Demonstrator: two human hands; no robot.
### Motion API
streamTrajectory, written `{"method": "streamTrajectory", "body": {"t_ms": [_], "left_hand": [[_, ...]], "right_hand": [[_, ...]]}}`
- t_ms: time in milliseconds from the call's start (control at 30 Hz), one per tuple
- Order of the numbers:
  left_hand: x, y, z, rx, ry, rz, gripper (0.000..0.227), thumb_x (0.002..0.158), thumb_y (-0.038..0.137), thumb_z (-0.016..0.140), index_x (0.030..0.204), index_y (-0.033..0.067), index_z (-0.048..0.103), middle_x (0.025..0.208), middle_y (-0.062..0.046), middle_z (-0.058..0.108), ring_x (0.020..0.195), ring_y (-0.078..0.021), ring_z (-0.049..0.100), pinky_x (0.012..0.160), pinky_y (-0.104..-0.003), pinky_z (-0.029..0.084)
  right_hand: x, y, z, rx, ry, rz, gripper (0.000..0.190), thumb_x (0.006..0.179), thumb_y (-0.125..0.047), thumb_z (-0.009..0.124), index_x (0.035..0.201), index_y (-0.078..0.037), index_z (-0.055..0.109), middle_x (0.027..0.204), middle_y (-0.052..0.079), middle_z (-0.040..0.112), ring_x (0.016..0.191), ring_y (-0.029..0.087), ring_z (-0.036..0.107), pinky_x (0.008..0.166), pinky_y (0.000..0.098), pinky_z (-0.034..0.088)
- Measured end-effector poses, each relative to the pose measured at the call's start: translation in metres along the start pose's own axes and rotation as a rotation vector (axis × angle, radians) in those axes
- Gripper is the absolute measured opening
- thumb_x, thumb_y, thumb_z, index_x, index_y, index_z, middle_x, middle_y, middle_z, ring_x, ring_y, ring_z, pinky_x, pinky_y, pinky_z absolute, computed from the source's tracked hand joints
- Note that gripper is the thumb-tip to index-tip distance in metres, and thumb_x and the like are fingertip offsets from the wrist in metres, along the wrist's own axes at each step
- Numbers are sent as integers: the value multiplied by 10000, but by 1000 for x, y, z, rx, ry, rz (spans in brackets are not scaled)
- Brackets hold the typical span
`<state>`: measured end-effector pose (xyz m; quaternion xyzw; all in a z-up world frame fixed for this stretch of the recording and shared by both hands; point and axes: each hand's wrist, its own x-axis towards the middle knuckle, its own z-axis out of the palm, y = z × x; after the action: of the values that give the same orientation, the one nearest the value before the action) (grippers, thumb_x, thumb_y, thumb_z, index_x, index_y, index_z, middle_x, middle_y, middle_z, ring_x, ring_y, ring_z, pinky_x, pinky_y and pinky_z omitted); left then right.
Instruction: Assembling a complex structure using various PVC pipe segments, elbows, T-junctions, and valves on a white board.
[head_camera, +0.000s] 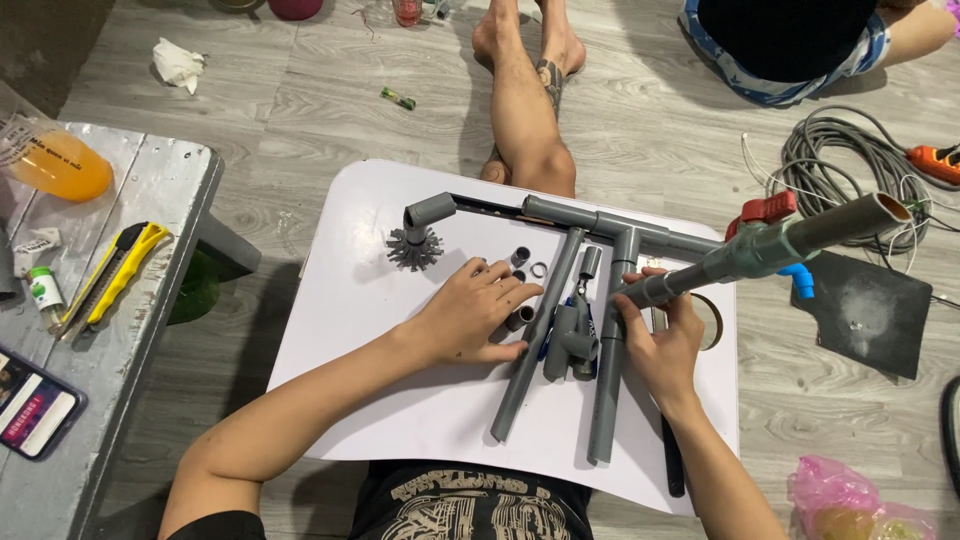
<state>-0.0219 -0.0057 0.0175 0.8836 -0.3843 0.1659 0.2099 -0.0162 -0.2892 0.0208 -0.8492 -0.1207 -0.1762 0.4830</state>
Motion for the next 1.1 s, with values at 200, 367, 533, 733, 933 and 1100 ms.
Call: {"method": "streamTrajectory", "body": {"t_ms": [200, 367, 533, 733, 933, 1100], "left_hand": [[4, 9, -18, -86, 132, 15, 680, 902, 664, 550, 1284, 103, 584, 1077, -81, 591, 984, -245, 545, 793, -366, 418], [9, 5, -23, -96, 206, 11, 579, 981, 596, 472, 1243, 97, 604, 1093, -86, 570, 1003, -260, 548, 791, -366, 416], [15, -1, -20, -75, 270, 30, 477, 1028, 498, 457, 1213, 86, 612, 1066, -88, 559, 1024, -282, 554, 802, -370, 419], [33, -1, -19, 74, 368, 73, 361, 997, 351, 555, 1218, 76, 632, 1129, -99, 570, 1094, -291, 551, 864, -384, 442], [86, -5, -5, 567, 367, 138, 321, 947, 229, 606, 1172, 2, 641, 1091, -186, 581, 1104, -338, 566, 1012, -467, 463], [107, -2, 29, 684, 386, -87, 298, 1021, 302, 477, 1144, 48, 572, 771, -45, 440, 576, -186, 500, 472, -308, 429]], "right_hand": [[-1, 8, -7, 128, 34, -45, 462, 963, -21, 727, 1369, -49, 509, 1095, 132, 719, 1086, 238, 674, 977, 399, 512], [3, 9, -13, 281, 46, -54, 489, 1003, 2, 641, 1436, -25, 415, 1101, 162, 658, 1119, 247, 634, 990, 393, 502], [14, 17, -28, 295, 8, -168, 557, 1010, 34, 601, 1504, -5, 347, 1091, 193, 617, 1141, 282, 619, 1048, 425, 461], [16, -3, -38, 218, -36, -232, 587, 980, 83, 590, 1513, 37, 348, 1080, 222, 613, 1140, 331, 630, 1040, 461, 459], [18, -32, -41, 284, -106, -325, 583, 950, 114, 554, 1482, 54, 325, 1019, 232, 590, 1090, 420, 650, 1033, 555, 489], [19, -19, -47, 397, -198, -417, 548, 897, 140, 537, 1389, 30, 323, 889, 192, 588, 916, 416, 694, 921, 552, 538]]}}
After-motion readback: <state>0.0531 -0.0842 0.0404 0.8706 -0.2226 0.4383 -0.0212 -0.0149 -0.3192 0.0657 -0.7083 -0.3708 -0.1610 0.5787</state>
